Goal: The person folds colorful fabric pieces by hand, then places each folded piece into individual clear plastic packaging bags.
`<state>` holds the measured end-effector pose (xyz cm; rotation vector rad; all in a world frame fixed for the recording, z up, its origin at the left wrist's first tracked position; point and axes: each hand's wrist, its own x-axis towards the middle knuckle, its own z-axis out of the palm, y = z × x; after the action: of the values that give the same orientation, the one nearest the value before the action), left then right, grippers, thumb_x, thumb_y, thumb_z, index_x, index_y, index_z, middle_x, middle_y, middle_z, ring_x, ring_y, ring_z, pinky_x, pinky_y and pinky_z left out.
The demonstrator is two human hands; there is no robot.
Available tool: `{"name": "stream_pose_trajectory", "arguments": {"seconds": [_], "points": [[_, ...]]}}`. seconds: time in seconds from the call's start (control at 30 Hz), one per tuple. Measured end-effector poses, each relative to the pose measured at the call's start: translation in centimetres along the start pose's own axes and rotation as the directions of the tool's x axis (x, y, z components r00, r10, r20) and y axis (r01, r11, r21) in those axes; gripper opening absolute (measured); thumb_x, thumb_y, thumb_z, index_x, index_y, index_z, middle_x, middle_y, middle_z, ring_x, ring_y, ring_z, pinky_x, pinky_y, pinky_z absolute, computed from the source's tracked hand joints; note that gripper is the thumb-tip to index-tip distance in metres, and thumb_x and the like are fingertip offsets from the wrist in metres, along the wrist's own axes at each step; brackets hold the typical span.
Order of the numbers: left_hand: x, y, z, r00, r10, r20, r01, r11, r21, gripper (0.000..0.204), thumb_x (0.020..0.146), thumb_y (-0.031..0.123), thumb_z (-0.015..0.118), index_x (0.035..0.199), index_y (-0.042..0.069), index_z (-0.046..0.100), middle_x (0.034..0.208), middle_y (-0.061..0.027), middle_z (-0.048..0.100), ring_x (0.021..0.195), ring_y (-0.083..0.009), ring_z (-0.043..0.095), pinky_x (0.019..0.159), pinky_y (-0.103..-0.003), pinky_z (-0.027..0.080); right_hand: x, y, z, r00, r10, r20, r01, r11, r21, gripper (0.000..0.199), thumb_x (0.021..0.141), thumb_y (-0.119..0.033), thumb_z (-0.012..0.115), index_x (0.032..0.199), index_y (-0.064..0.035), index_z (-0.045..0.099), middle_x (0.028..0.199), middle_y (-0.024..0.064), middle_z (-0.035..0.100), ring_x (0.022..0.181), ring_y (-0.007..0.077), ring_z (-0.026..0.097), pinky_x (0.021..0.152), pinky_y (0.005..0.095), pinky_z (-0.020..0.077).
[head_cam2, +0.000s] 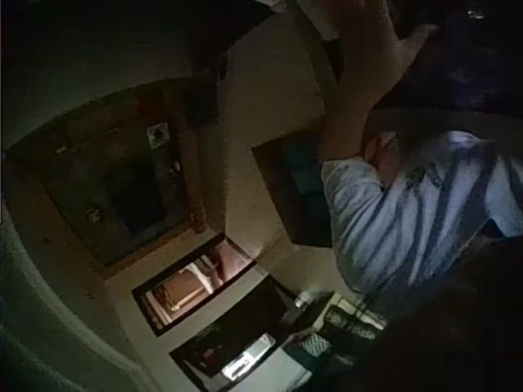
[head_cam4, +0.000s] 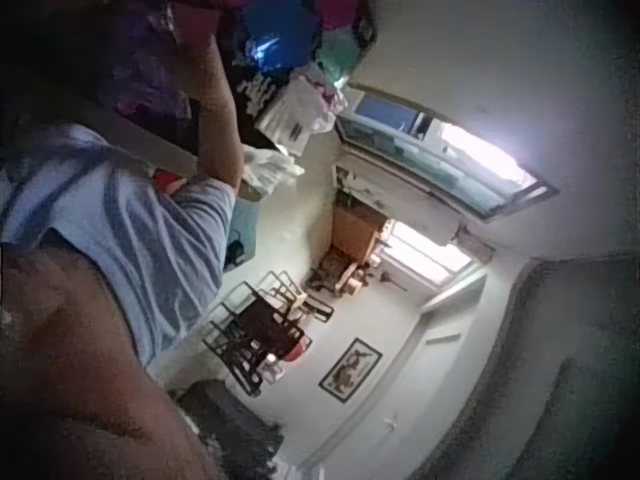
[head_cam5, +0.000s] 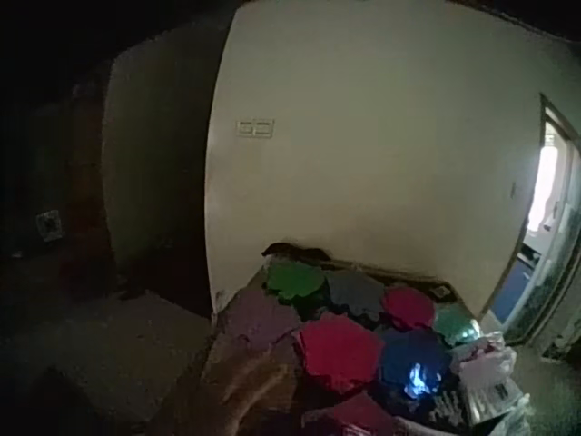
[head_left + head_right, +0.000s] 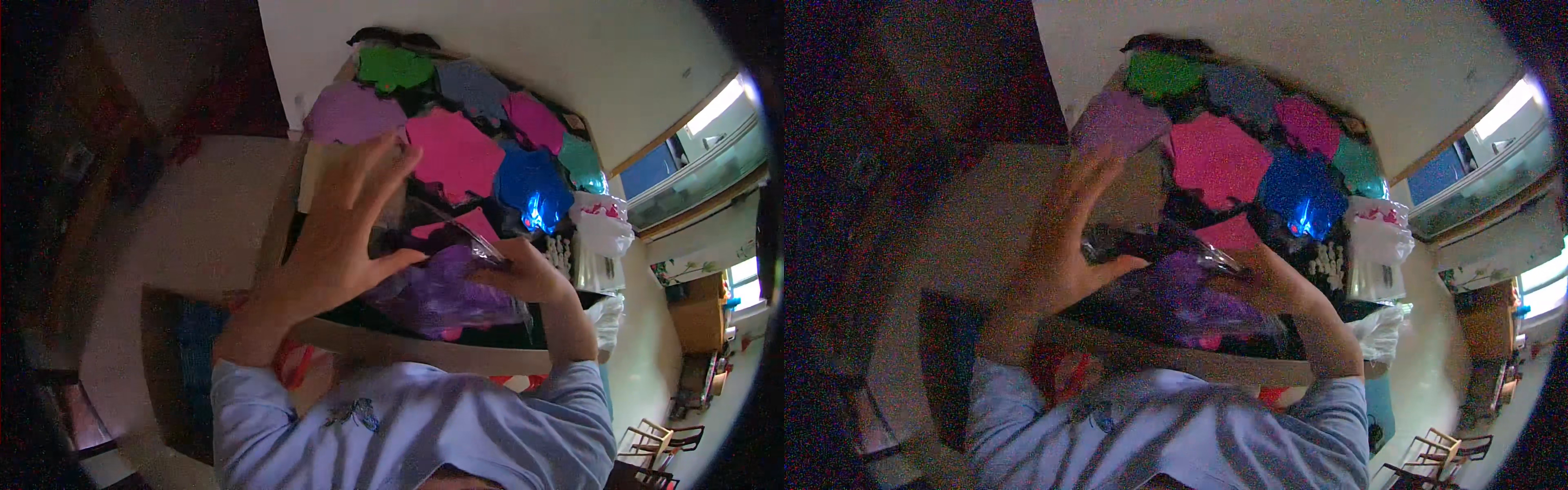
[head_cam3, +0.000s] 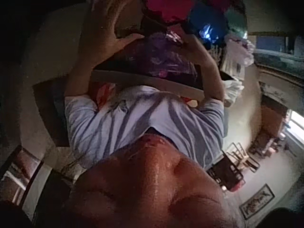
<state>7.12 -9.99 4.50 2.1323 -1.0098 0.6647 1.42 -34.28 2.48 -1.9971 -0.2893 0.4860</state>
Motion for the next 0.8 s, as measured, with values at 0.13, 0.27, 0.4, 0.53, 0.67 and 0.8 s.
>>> {"name": "stream_pose_trajectory", "arguments": {"seconds": [0.13,0.27,0.4,0.53,0.67,0.8], "points": [[0.3,-2.5,0.9,0.828,-0.045,0.558,0.306,0.871,-0.384,0.055,0.069,0.02,0.072,0.116,0.006,0.047,0.112,-0.0109,0.052,0.099,-0.023,0.053,0.085,-0.035,0.043,0.4,0.4,0.5,0.993,-0.116,0.015,0.115,0.993,0.01,0.024,0.076,-0.007,0.065,0.097,0.0018,0.057,0.082,0.0019,0.061,0.077,0.0047,0.049,0.068,0.0235,0.0433],[-0.4,-4.5,2.5,0.71,0.106,0.696,0.402,0.75,-0.525,0.05,0.073,0.014,0.068,0.117,0.006,0.045,0.105,-0.0089,0.056,0.093,-0.0203,0.056,0.082,-0.034,0.046,0.7,0.8,0.7,0.998,-0.051,0.035,0.048,0.997,0.06,0.028,0.075,-0.006,0.066,0.101,0.001,0.056,0.083,0.002,0.062,0.078,0.0049,0.049,0.07,0.0235,0.0434],[-1.5,-4.5,3.1,0.899,-0.004,0.437,0.279,0.775,-0.567,0.043,0.078,0.009,0.063,0.117,0.007,0.045,0.086,-0.0062,0.059,0.083,-0.015,0.059,0.076,-0.029,0.047,0.5,2.4,0.2,0.998,-0.028,0.056,0.022,0.994,0.103,0.04,0.073,-0.004,0.067,0.11,-0.0005,0.051,0.089,0.0014,0.06,0.083,0.0061,0.05,0.074,0.0237,0.0429],[-1.2,-4.3,2.8,0.815,-0.14,0.563,0.515,0.621,-0.591,0.026,0.079,0.009,0.062,0.103,0.004,0.052,0.08,-0.004,0.059,0.078,-0.0122,0.058,0.071,-0.026,0.046,0.6,2.8,0.0,0.999,-0.044,0.023,0.041,0.992,0.12,0.048,0.07,-0.004,0.07,0.113,-0.0017,0.049,0.098,0.002,0.056,0.091,0.008,0.048,0.08,0.0249,0.0412],[-1.7,-5.7,3.8,0.853,0.073,0.517,0.271,0.785,-0.558,0.014,0.083,0.013,0.058,0.09,0.001,0.057,0.074,-0.003,0.057,0.07,-0.0089,0.054,0.063,-0.025,0.044,0.6,2.8,0.1,0.995,-0.064,0.08,0.044,0.972,0.232,0.044,0.073,-0.009,0.068,0.112,-0.0006,0.049,0.098,0.0018,0.054,0.09,0.0083,0.047,0.08,0.0247,0.04],[-1.6,-5.0,4.0,0.639,-0.022,0.769,0.579,0.672,-0.461,0.022,0.087,0.021,0.051,0.082,0.001,0.058,0.067,0.0001,0.053,0.065,-0.0074,0.048,0.059,-0.025,0.04,0.4,2.0,0.4,0.999,0.023,0.032,-0.028,0.984,0.175,0.028,0.085,-0.014,0.055,0.108,-0.0002,0.051,0.093,-0.0006,0.052,0.084,0.006,0.045,0.073,0.0218,0.0386]]}}
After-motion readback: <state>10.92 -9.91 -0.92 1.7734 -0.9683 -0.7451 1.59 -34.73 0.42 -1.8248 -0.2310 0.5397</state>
